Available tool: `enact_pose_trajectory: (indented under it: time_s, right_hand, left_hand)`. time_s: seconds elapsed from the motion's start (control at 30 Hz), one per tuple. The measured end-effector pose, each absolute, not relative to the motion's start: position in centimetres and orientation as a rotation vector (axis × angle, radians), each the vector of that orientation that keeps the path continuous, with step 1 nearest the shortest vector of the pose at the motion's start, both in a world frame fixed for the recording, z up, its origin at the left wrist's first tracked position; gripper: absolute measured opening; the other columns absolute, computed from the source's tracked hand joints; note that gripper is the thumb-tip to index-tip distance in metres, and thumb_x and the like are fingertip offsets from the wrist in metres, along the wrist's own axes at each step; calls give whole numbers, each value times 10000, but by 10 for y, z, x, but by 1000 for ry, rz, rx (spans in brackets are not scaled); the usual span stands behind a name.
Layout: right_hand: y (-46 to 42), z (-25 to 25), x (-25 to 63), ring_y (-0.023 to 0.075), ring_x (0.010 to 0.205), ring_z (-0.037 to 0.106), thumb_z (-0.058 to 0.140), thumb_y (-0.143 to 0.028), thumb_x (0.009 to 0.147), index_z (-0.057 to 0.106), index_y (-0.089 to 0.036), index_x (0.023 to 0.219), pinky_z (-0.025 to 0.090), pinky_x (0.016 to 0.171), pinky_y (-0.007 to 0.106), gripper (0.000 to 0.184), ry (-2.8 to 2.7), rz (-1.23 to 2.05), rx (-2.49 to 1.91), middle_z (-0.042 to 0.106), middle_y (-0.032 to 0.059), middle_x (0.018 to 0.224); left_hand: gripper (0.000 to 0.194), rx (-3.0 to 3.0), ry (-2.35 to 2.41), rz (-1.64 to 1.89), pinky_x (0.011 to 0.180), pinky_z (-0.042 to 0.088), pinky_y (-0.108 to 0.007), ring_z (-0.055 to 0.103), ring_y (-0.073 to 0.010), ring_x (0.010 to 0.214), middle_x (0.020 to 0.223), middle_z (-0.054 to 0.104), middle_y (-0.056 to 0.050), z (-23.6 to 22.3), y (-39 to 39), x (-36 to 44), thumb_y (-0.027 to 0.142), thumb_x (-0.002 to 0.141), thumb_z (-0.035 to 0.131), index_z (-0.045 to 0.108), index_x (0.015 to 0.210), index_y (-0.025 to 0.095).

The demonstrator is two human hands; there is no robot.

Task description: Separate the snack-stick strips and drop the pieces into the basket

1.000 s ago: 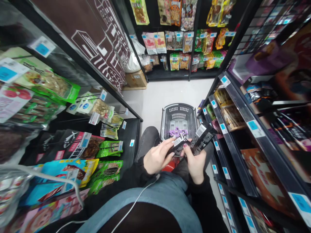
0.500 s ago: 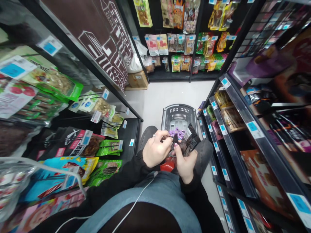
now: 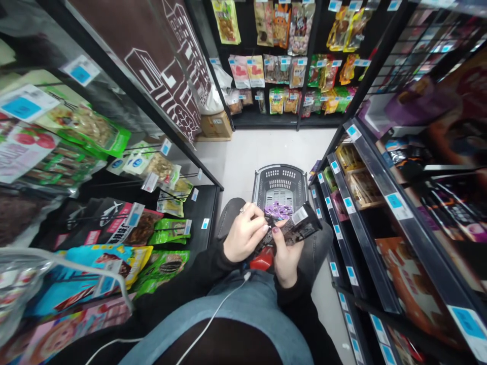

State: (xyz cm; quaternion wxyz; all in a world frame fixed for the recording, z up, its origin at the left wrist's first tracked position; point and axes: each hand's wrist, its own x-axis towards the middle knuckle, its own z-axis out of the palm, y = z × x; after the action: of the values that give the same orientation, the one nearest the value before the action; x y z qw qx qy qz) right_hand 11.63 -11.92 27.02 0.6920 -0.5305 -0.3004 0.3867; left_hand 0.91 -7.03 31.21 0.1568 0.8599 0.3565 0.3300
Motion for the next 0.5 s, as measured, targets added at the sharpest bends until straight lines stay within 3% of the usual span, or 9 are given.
enact_pose_trajectory:
  time_s: [0.1, 0.27, 0.4, 0.5]
  right_hand:
    - [-118, 270, 120, 137, 753, 593, 627, -312, 698, 545, -169, 822, 486, 735, 288, 206, -621, 1029, -1077, 607, 31, 814]
    - [-112, 274, 128, 150, 757, 597, 631, -348, 689, 540, -177, 834, 492, 724, 303, 242, -636, 1166, -1031, 606, 34, 820]
    - [-106, 278, 137, 158, 777, 611, 633, -336, 698, 587, -157, 841, 483, 760, 311, 233, -754, 1156, -1171, 642, 41, 831]
    - [-103, 280, 143, 156, 793, 614, 635, -321, 700, 615, -149, 833, 471, 791, 308, 218, -892, 1079, -1285, 657, 42, 847]
  left_hand:
    - [299, 2010, 936, 929, 688, 413, -285, 444, -138, 743, 780, 431, -38, 302, -74, 11, 307, 861, 364, 488, 638, 152]
    - [338, 1649, 992, 853, 595, 393, -234, 425, -108, 666, 739, 394, 1, 291, -72, 13, 455, 759, 518, 447, 628, 151]
    - [284, 1509, 938, 684, 554, 389, -220, 441, -86, 560, 630, 433, 34, 293, -68, 7, 428, 788, 486, 482, 725, 151]
    - [259, 1470, 920, 613, 548, 409, -226, 470, -86, 525, 600, 470, 39, 293, -68, 2, 398, 738, 567, 506, 740, 146]
